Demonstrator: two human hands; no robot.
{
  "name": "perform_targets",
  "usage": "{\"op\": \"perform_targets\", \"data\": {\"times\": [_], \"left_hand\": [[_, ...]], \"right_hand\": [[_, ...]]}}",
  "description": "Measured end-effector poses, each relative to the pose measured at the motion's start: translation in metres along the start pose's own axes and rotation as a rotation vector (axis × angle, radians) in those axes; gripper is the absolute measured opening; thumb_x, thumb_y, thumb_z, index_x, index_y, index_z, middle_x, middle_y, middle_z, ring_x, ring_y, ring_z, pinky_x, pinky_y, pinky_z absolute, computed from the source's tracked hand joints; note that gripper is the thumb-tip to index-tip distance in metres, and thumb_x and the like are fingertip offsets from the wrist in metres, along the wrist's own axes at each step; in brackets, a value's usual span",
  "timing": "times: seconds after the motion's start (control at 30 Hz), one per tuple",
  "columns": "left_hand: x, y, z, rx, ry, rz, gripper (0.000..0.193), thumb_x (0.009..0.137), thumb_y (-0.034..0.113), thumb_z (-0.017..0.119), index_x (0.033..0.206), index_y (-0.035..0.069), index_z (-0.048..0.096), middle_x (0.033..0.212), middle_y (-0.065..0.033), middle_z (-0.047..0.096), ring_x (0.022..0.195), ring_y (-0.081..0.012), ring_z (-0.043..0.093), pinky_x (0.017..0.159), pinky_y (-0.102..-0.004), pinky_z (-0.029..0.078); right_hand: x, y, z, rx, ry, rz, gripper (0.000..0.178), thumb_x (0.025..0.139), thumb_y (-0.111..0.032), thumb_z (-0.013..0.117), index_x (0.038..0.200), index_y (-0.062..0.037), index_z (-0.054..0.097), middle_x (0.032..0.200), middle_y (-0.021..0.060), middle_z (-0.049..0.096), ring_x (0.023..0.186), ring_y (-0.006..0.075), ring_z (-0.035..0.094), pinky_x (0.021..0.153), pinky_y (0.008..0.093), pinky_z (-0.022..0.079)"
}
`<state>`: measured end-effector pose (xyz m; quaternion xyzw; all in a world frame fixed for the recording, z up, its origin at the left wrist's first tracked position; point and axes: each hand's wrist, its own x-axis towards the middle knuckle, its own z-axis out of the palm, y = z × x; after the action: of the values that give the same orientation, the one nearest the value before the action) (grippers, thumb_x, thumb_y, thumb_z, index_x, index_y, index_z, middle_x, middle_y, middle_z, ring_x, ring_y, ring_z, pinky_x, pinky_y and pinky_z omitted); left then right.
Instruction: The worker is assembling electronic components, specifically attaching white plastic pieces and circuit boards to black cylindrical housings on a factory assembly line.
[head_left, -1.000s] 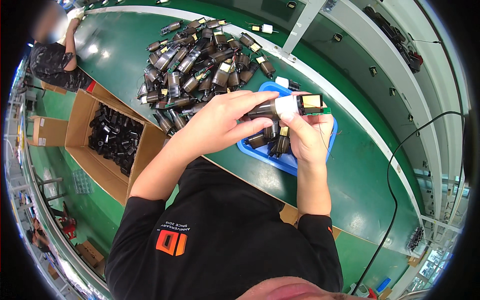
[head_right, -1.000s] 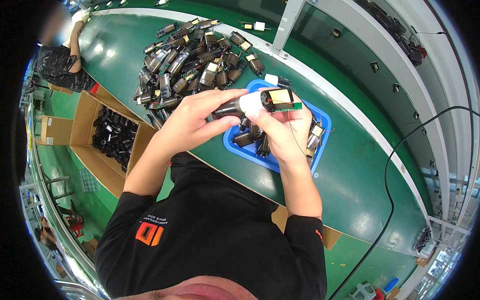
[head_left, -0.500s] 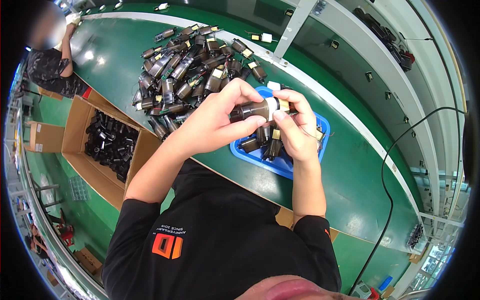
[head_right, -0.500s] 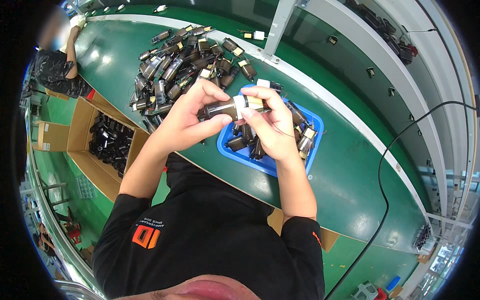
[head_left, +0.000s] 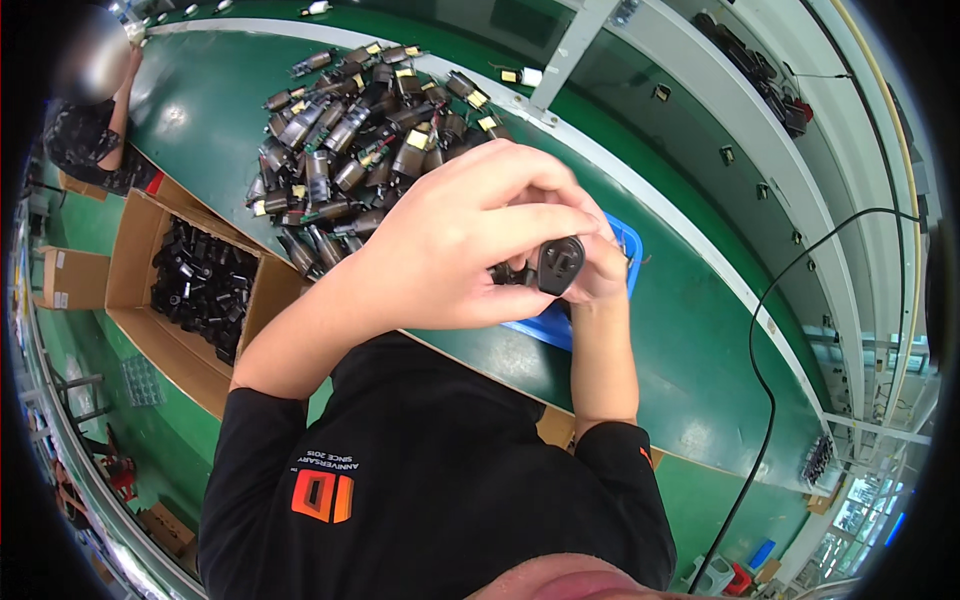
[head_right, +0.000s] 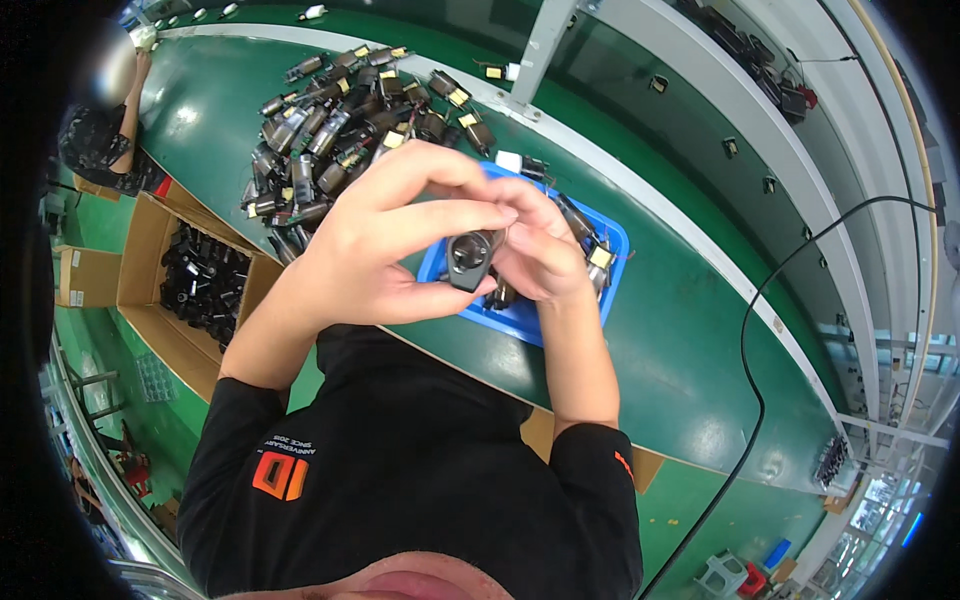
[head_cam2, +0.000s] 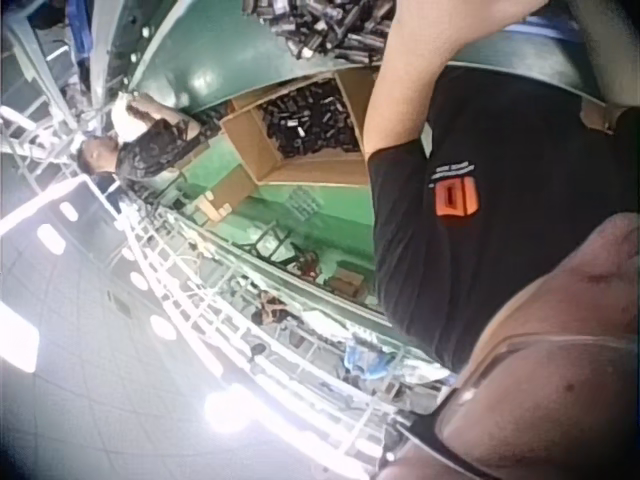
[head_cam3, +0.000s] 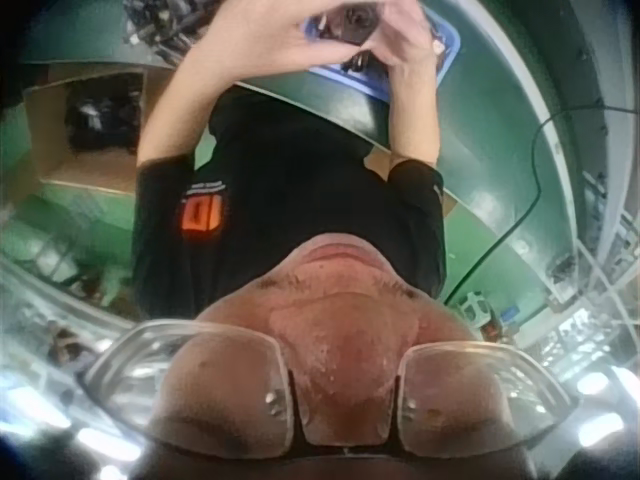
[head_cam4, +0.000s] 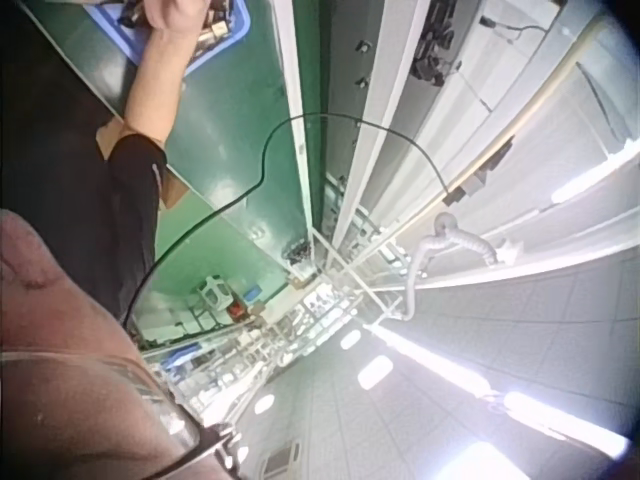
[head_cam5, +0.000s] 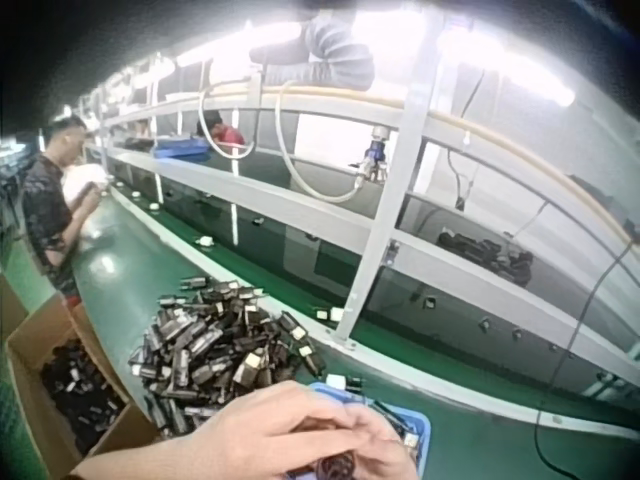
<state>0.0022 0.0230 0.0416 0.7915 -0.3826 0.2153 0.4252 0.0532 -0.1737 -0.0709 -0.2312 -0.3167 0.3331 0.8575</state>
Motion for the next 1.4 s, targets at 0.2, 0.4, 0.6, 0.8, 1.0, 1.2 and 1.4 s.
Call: {"op": "perform_targets", "data": {"times": [0.2,0.4,0.6,0.8,1.0,1.2,1.4], "left_hand": [[-0.004,-0.002,0.022,-0.062,0.091,0.037,0.046,0.065,0.013,0.078,0.109,0.006,0.067,0.101,-0.0091,0.069,0.096,-0.0272,0.065,0.085,-0.0385,0.051],[-0.008,-0.008,0.028,-0.108,0.090,0.091,0.047,0.069,0.018,0.081,0.112,0.005,0.066,0.102,-0.0092,0.070,0.096,-0.0271,0.067,0.085,-0.0379,0.054],[-0.007,-0.006,0.031,-0.050,0.116,0.086,0.047,0.068,0.018,0.081,0.109,0.003,0.065,0.103,-0.0096,0.070,0.095,-0.0261,0.068,0.084,-0.0356,0.055],[-0.007,-0.007,0.033,-0.043,0.118,0.099,0.045,0.070,0.019,0.081,0.110,0.004,0.065,0.103,-0.0095,0.070,0.096,-0.0261,0.068,0.083,-0.0362,0.056],[-0.009,-0.010,0.029,-0.062,0.100,0.075,0.046,0.069,0.018,0.081,0.110,0.004,0.065,0.105,-0.0100,0.069,0.098,-0.0273,0.067,0.086,-0.0368,0.055],[-0.013,-0.018,0.026,-0.078,0.048,0.046,0.047,0.068,0.017,0.081,0.111,0.005,0.065,0.108,-0.0112,0.068,0.111,-0.0290,0.062,0.098,-0.0438,0.049],[-0.023,-0.035,0.017,0.149,0.219,0.238,0.058,0.071,0.025,0.083,0.120,0.007,0.058,0.119,-0.0156,0.065,0.117,-0.0372,0.059,0.103,-0.0511,0.042]], "right_hand": [[0.003,0.014,0.019,0.148,0.121,-0.034,0.041,0.083,-0.016,0.064,0.118,-0.0007,0.049,0.103,0.0132,0.059,0.091,0.0235,0.065,0.074,0.0347,0.057],[0.000,0.026,0.017,0.286,0.257,-0.091,0.027,0.081,-0.014,0.063,0.106,-0.0077,0.052,0.094,0.0108,0.059,0.080,0.0227,0.067,0.061,0.0337,0.059],[-0.002,0.033,0.007,0.200,0.294,-0.060,0.030,0.080,-0.016,0.066,0.106,-0.0098,0.053,0.095,0.0073,0.059,0.083,0.0192,0.065,0.067,0.0316,0.058],[0.001,0.030,0.015,0.183,0.353,-0.061,0.037,0.077,-0.021,0.069,0.109,-0.0099,0.053,0.096,0.0052,0.059,0.085,0.0170,0.065,0.067,0.0304,0.056],[0.010,0.023,0.034,0.264,0.428,-0.095,0.042,0.079,-0.022,0.064,0.116,-0.0068,0.051,0.097,0.0068,0.060,0.088,0.0168,0.065,0.070,0.0292,0.056],[0.017,0.019,0.024,0.211,-0.046,-0.134,0.057,0.082,-0.034,0.056,0.129,-0.0029,0.046,0.110,0.0105,0.059,0.101,0.0195,0.061,0.088,0.0343,0.050],[0.011,-0.014,0.052,-1.034,0.319,-0.438,0.073,0.071,-0.039,0.072,0.128,0.0010,0.049,0.124,0.0156,0.054,0.114,0.0256,0.052,0.103,0.0398,0.036]]}}
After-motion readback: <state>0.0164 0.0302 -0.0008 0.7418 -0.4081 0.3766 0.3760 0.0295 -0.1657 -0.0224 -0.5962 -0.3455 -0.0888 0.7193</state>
